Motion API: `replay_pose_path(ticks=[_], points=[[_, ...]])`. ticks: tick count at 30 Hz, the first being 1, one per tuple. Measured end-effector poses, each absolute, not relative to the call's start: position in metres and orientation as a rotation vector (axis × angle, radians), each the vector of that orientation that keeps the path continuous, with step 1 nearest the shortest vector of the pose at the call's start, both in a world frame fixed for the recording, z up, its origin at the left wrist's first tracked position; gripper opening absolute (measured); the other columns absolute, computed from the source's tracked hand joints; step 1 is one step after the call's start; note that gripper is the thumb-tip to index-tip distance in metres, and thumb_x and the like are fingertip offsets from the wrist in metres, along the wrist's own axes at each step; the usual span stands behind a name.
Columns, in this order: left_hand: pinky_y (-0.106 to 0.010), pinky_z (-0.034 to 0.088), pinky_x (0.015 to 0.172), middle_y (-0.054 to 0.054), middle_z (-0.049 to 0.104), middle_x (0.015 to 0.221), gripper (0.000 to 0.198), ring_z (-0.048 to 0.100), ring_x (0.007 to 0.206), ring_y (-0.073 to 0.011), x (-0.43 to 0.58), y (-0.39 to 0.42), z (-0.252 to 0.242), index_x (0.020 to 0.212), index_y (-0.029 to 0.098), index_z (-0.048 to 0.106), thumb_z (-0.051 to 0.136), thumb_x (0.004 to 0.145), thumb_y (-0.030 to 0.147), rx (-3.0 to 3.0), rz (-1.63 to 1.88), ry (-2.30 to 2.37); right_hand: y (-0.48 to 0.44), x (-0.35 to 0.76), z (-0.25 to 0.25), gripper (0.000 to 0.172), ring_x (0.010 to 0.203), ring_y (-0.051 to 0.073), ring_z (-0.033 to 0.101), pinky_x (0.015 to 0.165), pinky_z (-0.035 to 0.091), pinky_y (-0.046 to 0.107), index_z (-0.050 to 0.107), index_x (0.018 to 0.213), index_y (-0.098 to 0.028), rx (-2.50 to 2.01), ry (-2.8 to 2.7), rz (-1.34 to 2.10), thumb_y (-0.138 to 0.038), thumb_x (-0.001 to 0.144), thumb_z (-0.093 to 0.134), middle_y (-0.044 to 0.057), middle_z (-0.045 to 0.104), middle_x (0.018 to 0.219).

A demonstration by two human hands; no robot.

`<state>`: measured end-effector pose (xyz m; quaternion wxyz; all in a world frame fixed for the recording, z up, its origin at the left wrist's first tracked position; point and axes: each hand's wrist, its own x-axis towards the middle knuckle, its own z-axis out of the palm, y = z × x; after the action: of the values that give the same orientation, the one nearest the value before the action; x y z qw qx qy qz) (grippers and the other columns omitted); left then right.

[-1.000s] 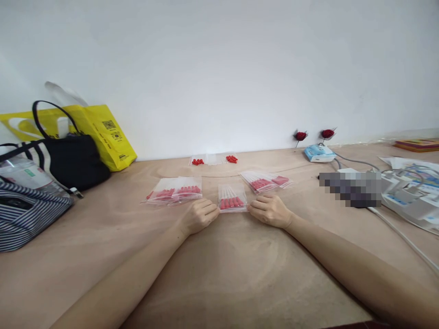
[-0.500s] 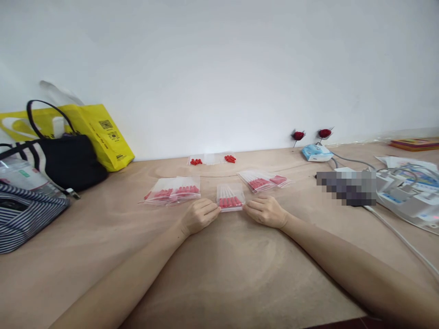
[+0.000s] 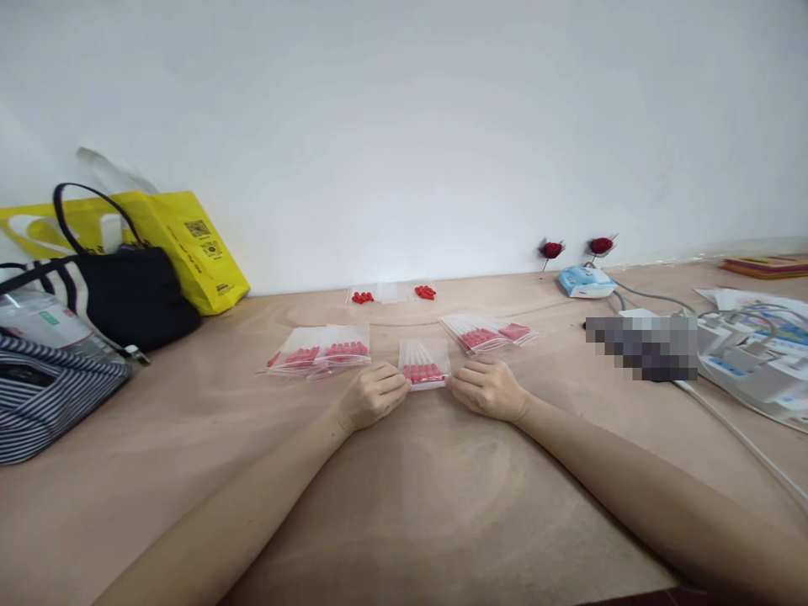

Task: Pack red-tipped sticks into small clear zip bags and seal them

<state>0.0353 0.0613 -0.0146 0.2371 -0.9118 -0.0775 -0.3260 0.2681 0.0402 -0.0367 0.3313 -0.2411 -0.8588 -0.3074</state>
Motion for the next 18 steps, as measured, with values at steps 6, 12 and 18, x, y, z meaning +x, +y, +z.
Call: replay_pose_path(ticks=[6,12,18], points=[[-0.026,0.044,0.054,-0.002,0.059,0.062,0.017,0.052,0.058,-0.0137,0.035,0.062,-0.019,0.073,0.013,0.057,0.046,0.085,0.01,-2.493,-0.893,-0.254,0.04,0.248,-0.034,0.019,0.059,0.01,0.042,0.051,0.022,0.027,0.06,0.071,-0.018,-0.668,-2.225,-0.861,-0.019,0.085,0.046,0.0,0.057,0.061],[-0.025,0.044,0.054,-0.003,0.059,0.063,0.017,0.052,0.058,-0.0137,0.036,0.061,-0.02,0.074,0.013,0.058,0.046,0.086,0.01,-2.477,-0.908,-0.277,0.043,0.23,-0.034,0.02,0.062,0.011,0.042,0.052,0.023,0.027,0.059,0.069,-0.017,-0.663,-2.254,-0.788,-0.02,0.084,0.046,0.0,0.057,0.061],[-0.026,0.044,0.055,-0.003,0.06,0.064,0.02,0.051,0.058,-0.0137,0.038,0.059,-0.018,0.074,0.012,0.058,0.044,0.087,0.011,-2.491,-0.913,-0.281,0.044,0.225,-0.033,0.024,0.06,0.011,0.041,0.052,0.021,0.027,0.055,0.065,-0.016,-0.667,-2.274,-0.754,-0.017,0.085,0.042,0.001,0.054,0.059]])
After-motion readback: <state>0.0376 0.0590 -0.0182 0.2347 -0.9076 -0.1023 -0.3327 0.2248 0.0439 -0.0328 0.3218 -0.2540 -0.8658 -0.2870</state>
